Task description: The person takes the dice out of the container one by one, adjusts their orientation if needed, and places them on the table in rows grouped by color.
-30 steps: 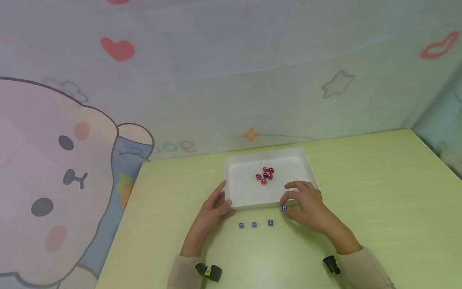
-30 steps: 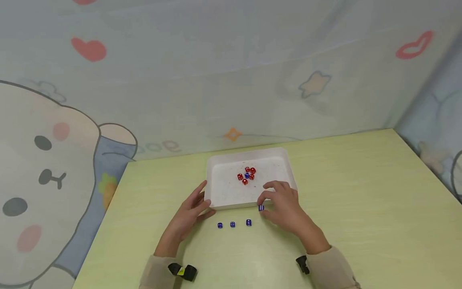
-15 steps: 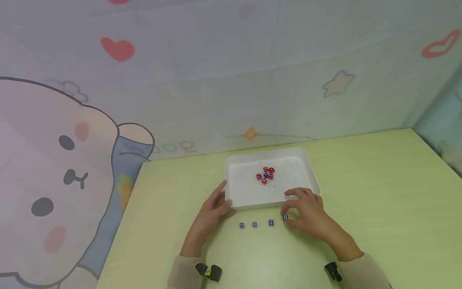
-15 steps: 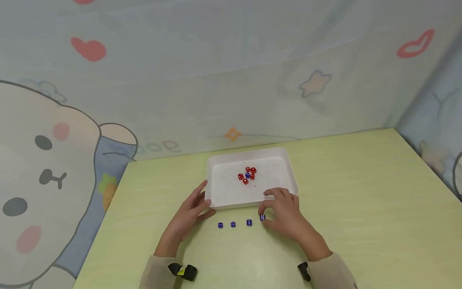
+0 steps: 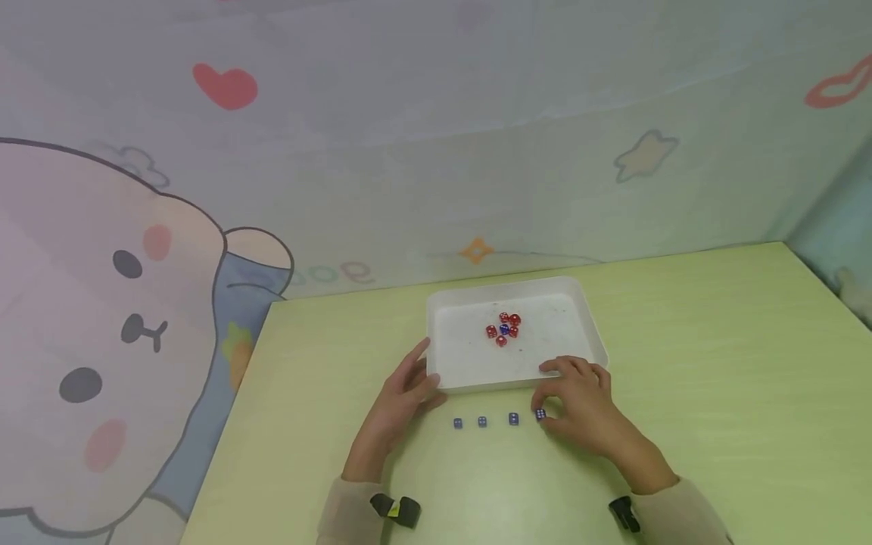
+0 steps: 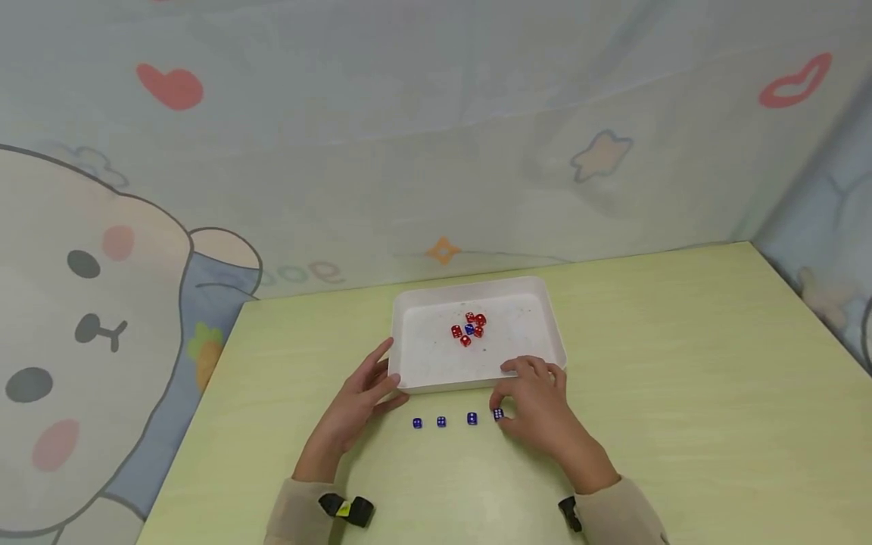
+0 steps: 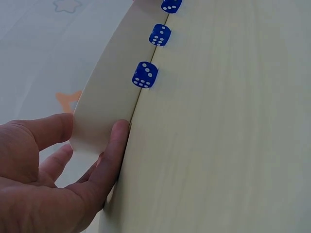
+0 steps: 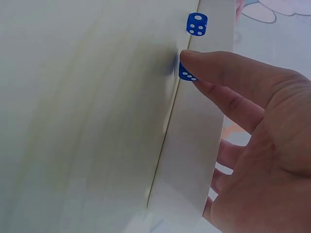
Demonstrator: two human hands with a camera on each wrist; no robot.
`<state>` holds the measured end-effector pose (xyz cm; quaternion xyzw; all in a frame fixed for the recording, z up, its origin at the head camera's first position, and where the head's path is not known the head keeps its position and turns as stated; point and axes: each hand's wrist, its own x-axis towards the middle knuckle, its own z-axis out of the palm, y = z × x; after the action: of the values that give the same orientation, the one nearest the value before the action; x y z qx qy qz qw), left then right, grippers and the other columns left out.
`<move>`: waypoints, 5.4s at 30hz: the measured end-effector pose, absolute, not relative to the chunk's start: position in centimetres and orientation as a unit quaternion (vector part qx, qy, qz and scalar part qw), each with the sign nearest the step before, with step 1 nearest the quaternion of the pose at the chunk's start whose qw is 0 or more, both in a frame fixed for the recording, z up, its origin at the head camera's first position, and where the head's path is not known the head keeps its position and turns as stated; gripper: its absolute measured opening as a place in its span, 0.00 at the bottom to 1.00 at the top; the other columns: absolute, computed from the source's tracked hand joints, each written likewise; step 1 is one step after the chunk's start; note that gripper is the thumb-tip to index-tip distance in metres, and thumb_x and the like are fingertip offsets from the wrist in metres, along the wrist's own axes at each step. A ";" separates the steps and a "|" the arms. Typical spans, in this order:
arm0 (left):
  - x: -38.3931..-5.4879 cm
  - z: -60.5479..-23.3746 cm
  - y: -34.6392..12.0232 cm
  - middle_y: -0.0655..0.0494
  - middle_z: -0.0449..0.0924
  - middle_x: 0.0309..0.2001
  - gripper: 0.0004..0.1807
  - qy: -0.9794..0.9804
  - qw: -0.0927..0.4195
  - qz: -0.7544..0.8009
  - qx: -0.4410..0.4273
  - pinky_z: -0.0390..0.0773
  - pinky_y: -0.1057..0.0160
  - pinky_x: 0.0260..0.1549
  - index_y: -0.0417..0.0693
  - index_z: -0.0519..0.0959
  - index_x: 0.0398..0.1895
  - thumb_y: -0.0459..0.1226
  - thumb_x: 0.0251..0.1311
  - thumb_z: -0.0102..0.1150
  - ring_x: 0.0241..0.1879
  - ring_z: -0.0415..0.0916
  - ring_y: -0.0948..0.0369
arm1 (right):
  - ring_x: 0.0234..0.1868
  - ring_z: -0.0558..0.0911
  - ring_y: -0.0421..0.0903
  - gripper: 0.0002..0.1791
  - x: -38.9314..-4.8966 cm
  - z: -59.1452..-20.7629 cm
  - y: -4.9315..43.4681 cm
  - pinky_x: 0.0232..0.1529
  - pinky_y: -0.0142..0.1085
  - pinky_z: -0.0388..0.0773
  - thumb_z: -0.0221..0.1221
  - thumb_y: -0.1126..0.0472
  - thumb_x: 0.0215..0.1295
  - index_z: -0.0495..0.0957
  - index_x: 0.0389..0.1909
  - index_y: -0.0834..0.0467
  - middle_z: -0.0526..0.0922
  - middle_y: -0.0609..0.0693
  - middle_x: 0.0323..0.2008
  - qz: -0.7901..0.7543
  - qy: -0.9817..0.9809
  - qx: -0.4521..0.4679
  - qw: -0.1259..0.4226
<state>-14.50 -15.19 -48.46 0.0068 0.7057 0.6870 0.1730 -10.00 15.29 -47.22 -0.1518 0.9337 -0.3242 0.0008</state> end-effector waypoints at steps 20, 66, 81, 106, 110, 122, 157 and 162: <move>-14.6 -48.7 -15.1 0.35 0.60 0.80 0.38 0.701 0.170 0.692 0.016 0.85 0.52 0.62 0.56 0.58 0.85 0.32 0.77 0.58 0.74 0.67 0.39 | 0.76 0.56 0.70 0.09 -10.7 -46.7 15.5 0.66 0.76 0.47 0.74 0.58 0.62 0.83 0.33 0.43 0.76 0.62 0.67 -0.396 0.903 -0.167 -0.023; -15.0 -48.9 -14.9 0.35 0.61 0.79 0.38 0.699 0.179 0.692 0.023 0.85 0.51 0.63 0.56 0.57 0.85 0.32 0.77 0.57 0.72 0.69 0.40 | 0.29 0.81 0.42 0.21 -20.6 -48.5 14.5 0.27 0.27 0.71 0.58 0.65 0.79 0.76 0.68 0.65 0.86 0.50 0.29 -0.597 0.789 -0.056 0.137; -15.0 -49.0 -15.0 0.35 0.60 0.79 0.37 0.704 0.176 0.688 0.025 0.84 0.51 0.63 0.57 0.57 0.85 0.33 0.78 0.58 0.72 0.69 0.40 | 0.26 0.78 0.40 0.15 -20.6 -49.1 13.8 0.24 0.28 0.72 0.61 0.65 0.75 0.80 0.59 0.63 0.83 0.49 0.25 -0.535 0.835 -0.062 0.111; -14.9 -49.1 -15.2 0.36 0.58 0.80 0.38 0.707 0.177 0.684 0.028 0.85 0.53 0.63 0.57 0.56 0.86 0.34 0.78 0.57 0.73 0.68 0.41 | 0.25 0.75 0.43 0.08 -20.3 -49.3 13.5 0.30 0.34 0.72 0.61 0.68 0.70 0.80 0.47 0.59 0.80 0.47 0.23 -0.475 0.871 -0.119 0.044; -15.0 -49.4 -15.3 0.36 0.58 0.80 0.37 0.701 0.177 0.691 0.027 0.85 0.52 0.63 0.57 0.56 0.86 0.33 0.78 0.57 0.73 0.68 0.40 | 0.28 0.74 0.43 0.08 -19.8 -48.7 13.4 0.31 0.34 0.71 0.62 0.68 0.70 0.80 0.47 0.58 0.79 0.46 0.25 -0.451 0.883 -0.131 0.003; -15.6 -49.6 -14.8 0.36 0.59 0.80 0.37 0.698 0.172 0.694 0.028 0.85 0.52 0.63 0.58 0.57 0.86 0.33 0.78 0.57 0.74 0.67 0.39 | 0.26 0.72 0.40 0.08 -16.5 -46.1 15.1 0.26 0.29 0.69 0.65 0.68 0.72 0.81 0.47 0.55 0.79 0.44 0.26 -0.453 0.871 -0.185 -0.025; -15.3 -48.8 -15.5 0.37 0.59 0.79 0.38 0.707 0.170 0.686 0.028 0.86 0.54 0.61 0.58 0.56 0.86 0.33 0.77 0.58 0.73 0.68 0.41 | 0.41 0.80 0.35 0.06 -9.5 -45.8 20.7 0.43 0.34 0.85 0.68 0.66 0.70 0.83 0.44 0.55 0.84 0.40 0.39 -0.428 0.878 -0.213 0.012; -15.3 -49.1 -15.2 0.37 0.59 0.79 0.38 0.702 0.182 0.688 0.034 0.85 0.55 0.62 0.59 0.56 0.86 0.33 0.77 0.58 0.73 0.67 0.42 | 0.34 0.76 0.34 0.07 -8.8 -46.7 21.8 0.33 0.30 0.79 0.68 0.68 0.69 0.82 0.41 0.53 0.79 0.39 0.32 -0.421 0.881 -0.213 0.043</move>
<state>-15.30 -15.15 -49.13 0.0340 0.7015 0.6881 0.1822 -8.77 21.79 -46.69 -0.2129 0.8809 -0.4205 0.0432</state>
